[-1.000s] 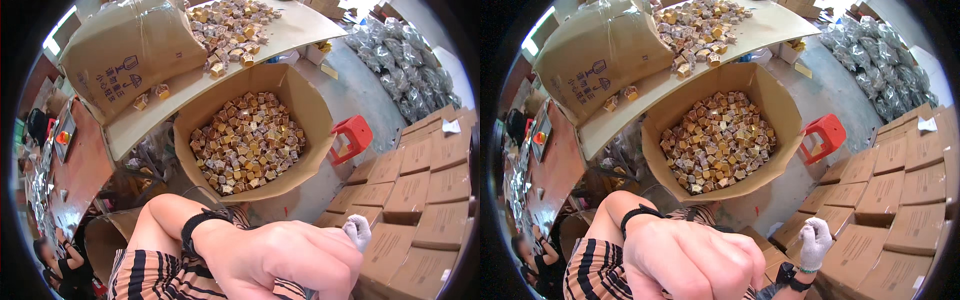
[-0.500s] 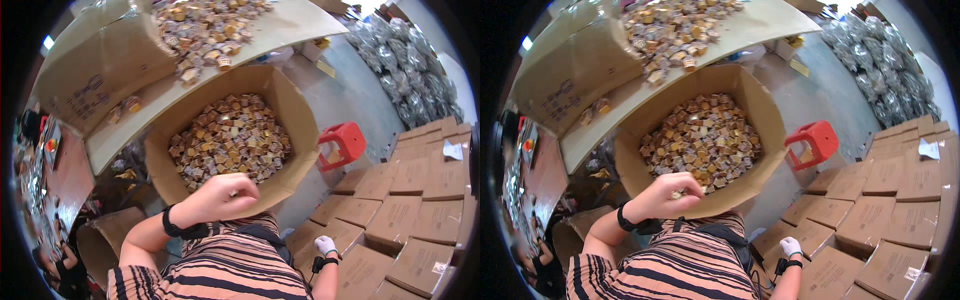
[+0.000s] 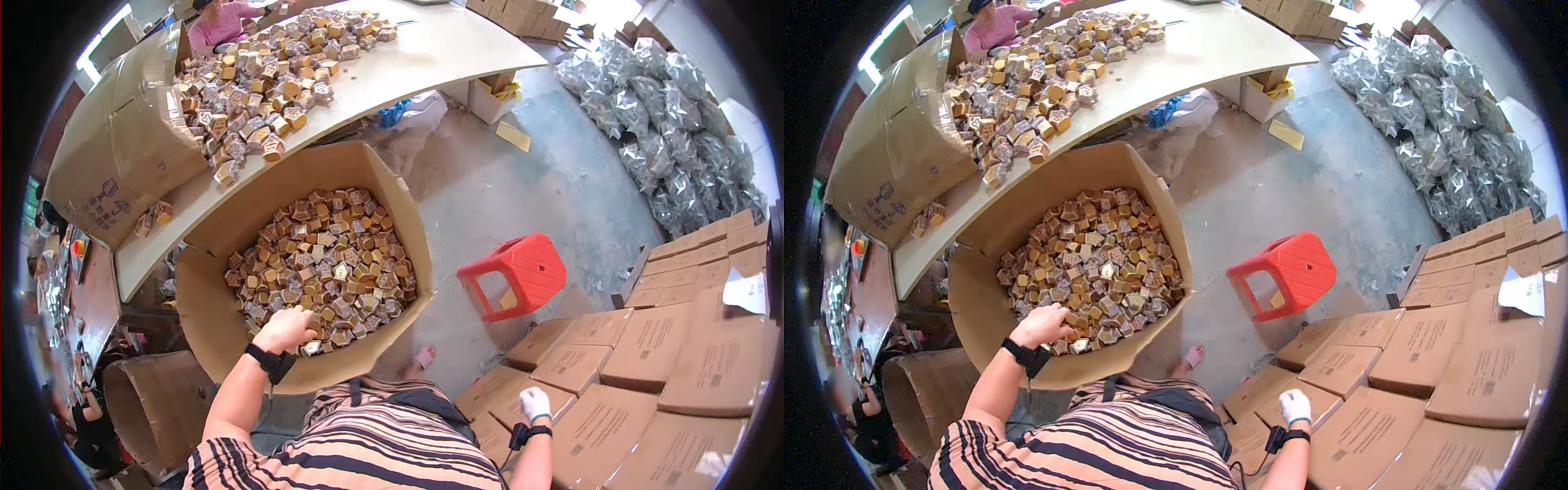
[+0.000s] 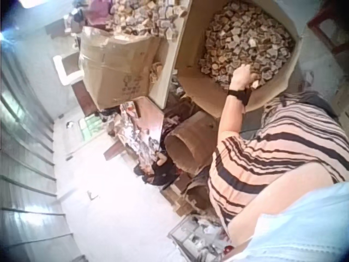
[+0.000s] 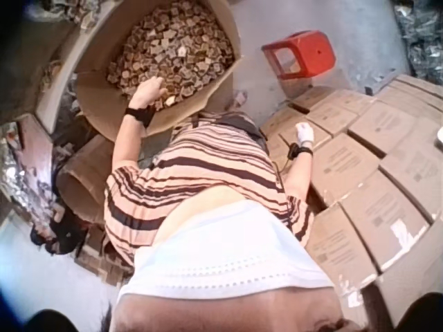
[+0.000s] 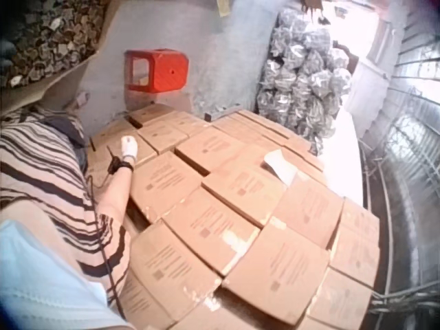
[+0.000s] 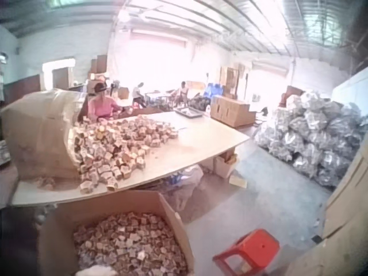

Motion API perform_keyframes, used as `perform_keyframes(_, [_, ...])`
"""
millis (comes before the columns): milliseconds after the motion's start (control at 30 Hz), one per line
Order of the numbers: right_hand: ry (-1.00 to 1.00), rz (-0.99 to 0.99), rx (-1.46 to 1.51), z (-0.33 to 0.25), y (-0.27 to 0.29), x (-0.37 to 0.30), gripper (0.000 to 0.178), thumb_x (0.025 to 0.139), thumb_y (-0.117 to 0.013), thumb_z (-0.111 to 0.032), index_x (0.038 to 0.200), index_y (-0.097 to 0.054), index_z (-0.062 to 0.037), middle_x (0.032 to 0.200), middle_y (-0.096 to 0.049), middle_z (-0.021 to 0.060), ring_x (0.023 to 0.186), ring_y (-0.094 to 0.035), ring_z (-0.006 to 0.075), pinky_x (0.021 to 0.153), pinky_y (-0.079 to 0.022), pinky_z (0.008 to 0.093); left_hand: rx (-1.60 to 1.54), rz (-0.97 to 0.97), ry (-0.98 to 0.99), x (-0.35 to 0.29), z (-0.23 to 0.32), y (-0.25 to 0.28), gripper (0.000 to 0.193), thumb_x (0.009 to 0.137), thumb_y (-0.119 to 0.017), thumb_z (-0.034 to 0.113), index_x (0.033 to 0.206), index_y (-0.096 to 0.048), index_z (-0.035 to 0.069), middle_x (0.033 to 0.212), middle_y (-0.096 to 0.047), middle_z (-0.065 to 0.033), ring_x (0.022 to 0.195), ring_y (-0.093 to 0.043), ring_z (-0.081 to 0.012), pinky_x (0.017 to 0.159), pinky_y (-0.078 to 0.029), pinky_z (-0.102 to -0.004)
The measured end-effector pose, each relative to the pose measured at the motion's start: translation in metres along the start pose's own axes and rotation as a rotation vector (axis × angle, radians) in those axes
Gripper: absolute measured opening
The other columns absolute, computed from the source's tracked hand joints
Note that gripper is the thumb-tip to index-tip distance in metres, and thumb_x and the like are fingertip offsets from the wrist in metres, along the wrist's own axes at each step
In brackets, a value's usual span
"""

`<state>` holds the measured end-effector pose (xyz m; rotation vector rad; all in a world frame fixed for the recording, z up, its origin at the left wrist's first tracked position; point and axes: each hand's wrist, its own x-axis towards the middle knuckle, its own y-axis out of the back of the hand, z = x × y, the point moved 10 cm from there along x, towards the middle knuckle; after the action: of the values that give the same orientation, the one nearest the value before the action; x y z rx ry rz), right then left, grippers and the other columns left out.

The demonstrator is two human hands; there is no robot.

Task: The recorder is sorting and organizing small boxed products from large containers onto a table and into other boxes.

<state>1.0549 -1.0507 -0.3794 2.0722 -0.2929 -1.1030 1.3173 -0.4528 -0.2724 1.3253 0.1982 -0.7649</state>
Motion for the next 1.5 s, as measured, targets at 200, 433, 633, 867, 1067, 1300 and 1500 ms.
perform_keyframes(200, [0.191,0.005,0.011,-0.089,0.069,0.083,0.056,0.068,-0.073,-0.025,0.114,-0.053,-0.0021,0.1,-0.062,0.0169,0.091,-0.06,0.024,0.079,-0.049,0.0349,-0.031,0.03,0.062,0.05,0.057,0.015,0.036,0.078,-0.062,0.032,0.101,-0.059,0.004,0.097,-0.059,-0.0167,0.092,-0.058,-0.0327,0.08,-0.048,-0.0414])
perform_keyframes(433, [0.534,-0.151,-0.167,-0.268,0.078,0.163,0.079,0.066,-0.074,-0.033,0.131,-0.04,-0.0035,0.131,-0.042,0.0224,0.12,-0.043,0.0345,0.1,-0.036,0.0401,-0.172,0.085,0.225,0.078,0.07,0.019,0.038,0.078,-0.063,0.033,0.103,-0.058,0.006,0.099,-0.059,-0.0154,0.094,-0.058,-0.0325,0.079,-0.047,-0.0413])
perform_keyframes(633, [0.878,-0.107,-0.396,-0.407,0.116,0.192,0.08,0.066,-0.072,-0.034,0.132,-0.039,-0.0048,0.137,-0.035,0.0228,0.128,-0.032,0.0352,0.105,-0.031,0.0399,-0.217,0.211,0.383,0.129,0.053,0.057,0.041,0.074,-0.066,0.032,0.102,-0.059,0.003,0.098,-0.06,-0.0166,0.092,-0.06,-0.0332,0.077,-0.05,-0.0406])
perform_keyframes(867, [0.969,-0.133,-0.495,-0.501,0.135,0.237,0.078,0.064,-0.073,-0.034,0.131,-0.042,-0.0101,0.137,-0.033,0.0242,0.126,-0.035,0.0371,0.103,-0.033,0.0409,-0.354,0.316,0.292,0.178,0.07,0.116,0.049,0.079,-0.064,0.032,0.118,-0.05,0.006,0.112,-0.053,-0.0154,0.106,-0.052,-0.0319,0.087,-0.045,-0.0407])
perform_keyframes(1067, [1.155,-0.283,-0.716,-0.612,0.088,0.244,0.077,0.066,-0.074,-0.037,0.131,-0.041,-0.0141,0.138,-0.032,0.0241,0.126,-0.034,0.0384,0.103,-0.034,0.0415,-0.488,0.441,0.426,0.17,0.039,0.142,0.056,0.076,-0.068,0.027,0.124,-0.045,0.008,0.116,-0.049,-0.0162,0.11,-0.048,-0.0342,0.09,-0.044,-0.0408])
perform_keyframes(1300, [1.664,-0.289,-0.936,-0.792,0.031,0.206,0.073,0.068,-0.072,-0.036,0.131,-0.042,-0.0145,0.139,-0.032,0.024,0.128,-0.031,0.0394,0.103,-0.032,0.0442,-0.692,0.84,0.573,0.18,-0.027,0.176,0.068,0.075,-0.069,0.025,0.132,-0.036,0.008,0.123,-0.043,-0.018,0.115,-0.044,-0.034,0.098,-0.038,-0.0383])
perform_keyframes(1500, [1.942,-0.341,-1.011,-0.909,-0.02,0.172,0.075,0.061,-0.071,-0.041,0.127,-0.047,-0.0147,0.139,-0.031,0.0227,0.129,-0.025,0.0424,0.101,-0.03,0.0503,-0.786,1.137,0.909,0.171,-0.083,0.183,0.07,0.074,-0.07,0.024,0.132,-0.036,0.006,0.127,-0.041,-0.0188,0.121,-0.039,-0.0329,0.103,-0.033,-0.0376])
